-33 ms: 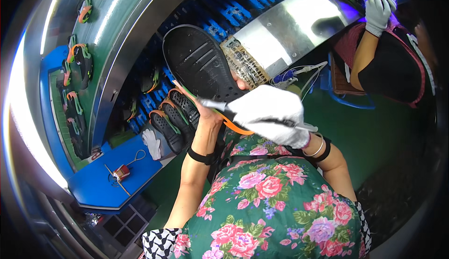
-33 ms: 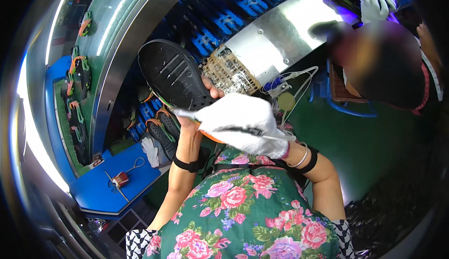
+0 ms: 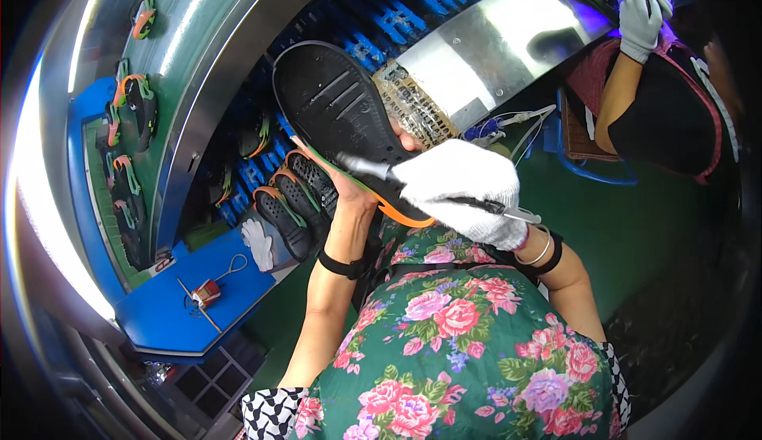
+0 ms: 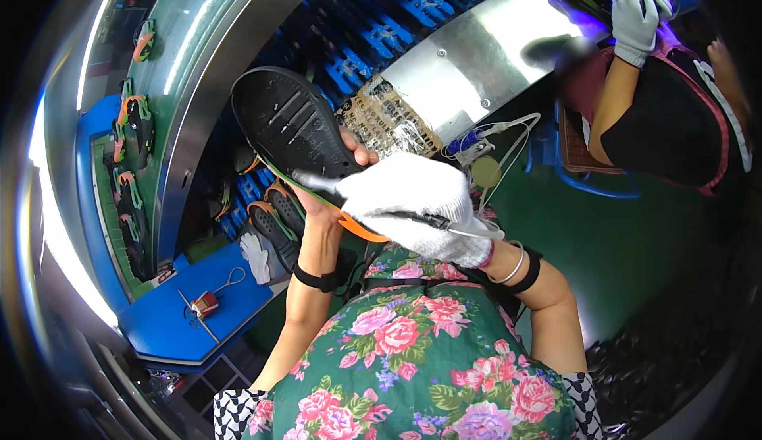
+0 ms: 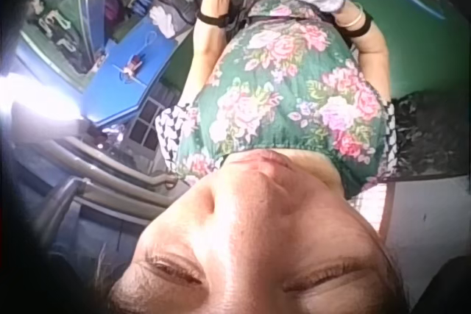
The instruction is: Apply glue to the undersides of shoe soles using a brush and place them on a moving conveyor belt.
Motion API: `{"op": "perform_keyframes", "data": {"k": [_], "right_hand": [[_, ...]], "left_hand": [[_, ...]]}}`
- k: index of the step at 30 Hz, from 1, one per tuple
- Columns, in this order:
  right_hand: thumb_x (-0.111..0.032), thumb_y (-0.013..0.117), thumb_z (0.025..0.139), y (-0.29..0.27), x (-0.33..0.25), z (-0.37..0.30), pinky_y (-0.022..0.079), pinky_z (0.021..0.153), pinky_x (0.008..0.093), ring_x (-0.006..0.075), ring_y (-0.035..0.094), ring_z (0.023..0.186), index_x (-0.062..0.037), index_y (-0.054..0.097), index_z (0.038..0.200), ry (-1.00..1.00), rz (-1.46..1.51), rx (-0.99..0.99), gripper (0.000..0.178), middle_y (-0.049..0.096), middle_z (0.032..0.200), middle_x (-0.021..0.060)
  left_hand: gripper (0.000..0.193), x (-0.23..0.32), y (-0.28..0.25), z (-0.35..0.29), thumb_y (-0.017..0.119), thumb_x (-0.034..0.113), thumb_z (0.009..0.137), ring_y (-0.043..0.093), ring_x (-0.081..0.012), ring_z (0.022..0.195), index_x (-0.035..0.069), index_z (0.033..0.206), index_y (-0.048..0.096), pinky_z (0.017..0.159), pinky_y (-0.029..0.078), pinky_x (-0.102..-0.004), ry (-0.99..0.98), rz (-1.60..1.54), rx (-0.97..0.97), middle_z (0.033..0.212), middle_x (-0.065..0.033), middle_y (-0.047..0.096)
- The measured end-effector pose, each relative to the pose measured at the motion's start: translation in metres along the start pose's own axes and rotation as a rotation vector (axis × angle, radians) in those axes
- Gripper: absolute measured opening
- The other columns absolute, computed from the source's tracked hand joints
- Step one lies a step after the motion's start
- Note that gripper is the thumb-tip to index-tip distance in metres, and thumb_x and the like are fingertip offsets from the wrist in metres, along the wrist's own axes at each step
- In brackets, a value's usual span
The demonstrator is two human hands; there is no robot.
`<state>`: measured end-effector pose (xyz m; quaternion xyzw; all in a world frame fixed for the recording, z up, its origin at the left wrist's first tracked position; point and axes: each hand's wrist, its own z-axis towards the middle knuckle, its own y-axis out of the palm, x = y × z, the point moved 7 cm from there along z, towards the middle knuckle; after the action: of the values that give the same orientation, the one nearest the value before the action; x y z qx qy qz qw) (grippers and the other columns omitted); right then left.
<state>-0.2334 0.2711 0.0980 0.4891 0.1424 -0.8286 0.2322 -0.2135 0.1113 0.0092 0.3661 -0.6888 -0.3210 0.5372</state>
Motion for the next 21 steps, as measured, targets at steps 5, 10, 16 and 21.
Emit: {"op": "perform_keyframes", "data": {"k": [5,10,16,21], "right_hand": [[-0.004,0.077,0.081,0.015,-0.012,-0.010,0.057,0.080,0.0356,0.0266,0.072,0.093,-0.0086,0.075,0.109,-0.148,-0.203,-0.085,0.029,0.075,0.108,0.0083],[0.001,0.079,0.075,-0.001,-0.002,-0.003,0.057,0.075,0.0350,0.0274,0.073,0.087,-0.0047,0.077,0.090,0.107,0.073,0.009,0.016,0.076,0.097,0.0139],[-0.001,0.078,0.078,0.007,-0.015,-0.008,0.057,0.078,0.0348,0.0250,0.072,0.089,-0.0070,0.077,0.104,-0.083,-0.130,-0.092,0.026,0.075,0.103,0.0111],[0.002,0.078,0.077,-0.012,0.014,-0.013,0.057,0.077,0.0342,0.0249,0.072,0.086,-0.0038,0.077,0.097,0.212,0.129,0.075,0.021,0.075,0.099,0.0124]], "left_hand": [[0.107,0.005,-0.008,0.006,0.033,0.093,0.075,0.064,-0.0344,0.090,0.000,0.122,0.055,0.086,0.053,-0.0488,0.038,0.016,0.021,0.098,-0.0180,0.063],[0.122,0.007,0.001,0.008,0.022,0.103,0.066,0.064,-0.0378,0.088,0.004,0.128,0.055,0.082,0.053,-0.0515,0.062,-0.122,-0.013,0.101,-0.0196,0.065],[0.107,0.017,0.010,0.015,0.045,0.093,0.073,0.064,-0.0327,0.091,-0.004,0.118,0.056,0.087,0.054,-0.0521,0.130,-0.021,-0.046,0.100,-0.0150,0.062],[0.104,0.019,0.012,0.019,0.046,0.090,0.076,0.065,-0.0328,0.091,-0.005,0.115,0.057,0.089,0.054,-0.0506,0.155,0.011,-0.075,0.101,-0.0149,0.062]]}}
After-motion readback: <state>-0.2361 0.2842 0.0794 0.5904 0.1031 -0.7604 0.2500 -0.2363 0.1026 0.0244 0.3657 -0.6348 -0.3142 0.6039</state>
